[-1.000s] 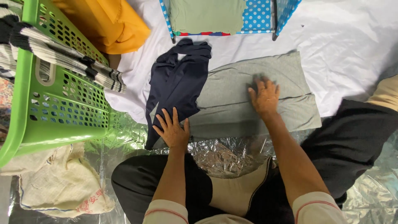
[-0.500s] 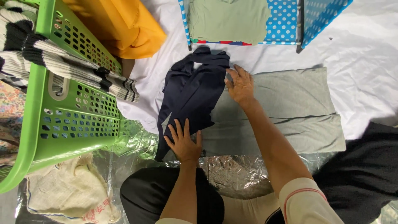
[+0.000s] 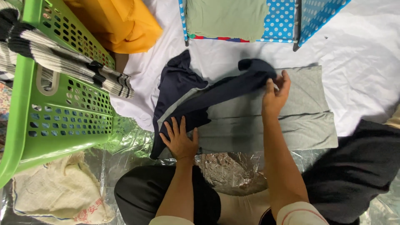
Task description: Folding a grey and navy blue t-shirt on a flat surface.
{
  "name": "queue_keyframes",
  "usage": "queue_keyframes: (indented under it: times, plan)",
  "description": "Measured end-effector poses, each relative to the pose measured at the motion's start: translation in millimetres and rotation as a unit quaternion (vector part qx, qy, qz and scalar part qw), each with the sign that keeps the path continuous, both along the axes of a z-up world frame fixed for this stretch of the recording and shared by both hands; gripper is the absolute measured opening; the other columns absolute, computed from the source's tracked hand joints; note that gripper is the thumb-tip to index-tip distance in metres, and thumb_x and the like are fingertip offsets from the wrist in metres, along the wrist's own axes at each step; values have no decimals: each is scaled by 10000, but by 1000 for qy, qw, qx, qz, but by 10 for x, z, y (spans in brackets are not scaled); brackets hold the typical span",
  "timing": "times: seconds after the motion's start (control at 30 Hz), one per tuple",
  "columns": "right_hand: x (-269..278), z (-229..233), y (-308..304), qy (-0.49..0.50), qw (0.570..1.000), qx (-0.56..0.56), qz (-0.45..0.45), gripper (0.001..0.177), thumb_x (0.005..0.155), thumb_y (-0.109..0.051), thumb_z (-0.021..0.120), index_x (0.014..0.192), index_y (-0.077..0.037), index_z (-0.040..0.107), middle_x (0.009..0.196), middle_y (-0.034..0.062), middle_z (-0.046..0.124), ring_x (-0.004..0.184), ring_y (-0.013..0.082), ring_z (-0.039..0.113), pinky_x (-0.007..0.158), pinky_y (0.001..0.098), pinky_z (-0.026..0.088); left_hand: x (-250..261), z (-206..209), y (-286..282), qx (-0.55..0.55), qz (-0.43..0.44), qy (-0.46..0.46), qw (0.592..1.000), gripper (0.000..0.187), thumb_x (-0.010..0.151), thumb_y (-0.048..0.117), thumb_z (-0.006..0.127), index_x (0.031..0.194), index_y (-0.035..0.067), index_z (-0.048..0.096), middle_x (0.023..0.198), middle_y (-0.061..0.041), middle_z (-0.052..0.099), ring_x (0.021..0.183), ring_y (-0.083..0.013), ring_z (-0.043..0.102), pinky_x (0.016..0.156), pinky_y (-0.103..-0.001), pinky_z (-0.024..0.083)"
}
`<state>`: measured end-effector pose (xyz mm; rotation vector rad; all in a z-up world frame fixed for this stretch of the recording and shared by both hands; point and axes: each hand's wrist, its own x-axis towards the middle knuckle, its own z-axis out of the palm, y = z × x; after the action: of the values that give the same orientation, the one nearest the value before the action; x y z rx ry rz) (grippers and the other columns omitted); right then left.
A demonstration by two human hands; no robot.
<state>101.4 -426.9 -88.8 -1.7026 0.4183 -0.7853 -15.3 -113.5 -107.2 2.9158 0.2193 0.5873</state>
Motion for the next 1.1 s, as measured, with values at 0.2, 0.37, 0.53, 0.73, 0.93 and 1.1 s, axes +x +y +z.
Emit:
queue_keyframes:
  times: [0.2,0.37,0.53,0.73,0.93,1.1]
  plan:
    - [-401,-549,-477,102,989,-99,-39,358,992,-105,738,1303,-20,584,1139,180,599,995,328,693,864,437,565,-8,-96,16,-3,-6,-23,1000,639,856,564,658,1430,290,600,1480,-113,575,1449,-389,440,1132,-665,252]
    - [-131,-445,-443,186,975,-105,-62,597,967,-337,833,1387,-45,525,1199,189,608,1036,349,698,861,449,585,-7,-79,11,2,-5,-22,1000,645,854,554,659,1438,289,594,1478,-108,577,1448,-384,442,1135,-662,246]
    - [249,-782,-737,196,945,-260,-20,268,914,-319,887,1009,-123,731,907,69,643,787,284,734,662,391,602,-18,-78,17,4,-9,-19,1000,661,849,551,668,1449,286,582,1476,-114,575,1451,-387,435,1137,-662,242]
    - [-8,-652,-1010,63,953,204,-215,180,975,-356,706,913,-216,612,793,64,660,472,207,645,394,279,564,-24,-83,14,-5,-7,-14,1000,647,861,558,659,1446,290,584,1476,-117,578,1454,-387,432,1137,-661,234]
    - [-450,-1032,-1410,111,953,139,-246,192,953,-247,729,1059,-178,585,930,66,645,544,209,716,442,275,616,-19,-58,13,-3,-5,-6,1000,651,863,554,659,1451,286,578,1492,-115,565,1455,-390,429,1132,-673,242]
    - [-281,-691,-1300,282,932,-187,-127,564,950,-354,861,1324,-26,595,1099,179,624,1046,399,664,913,464,570,-33,-64,3,-1,-6,-4,1000,642,869,543,668,1450,285,578,1485,-110,573,1456,-381,430,1136,-672,231]
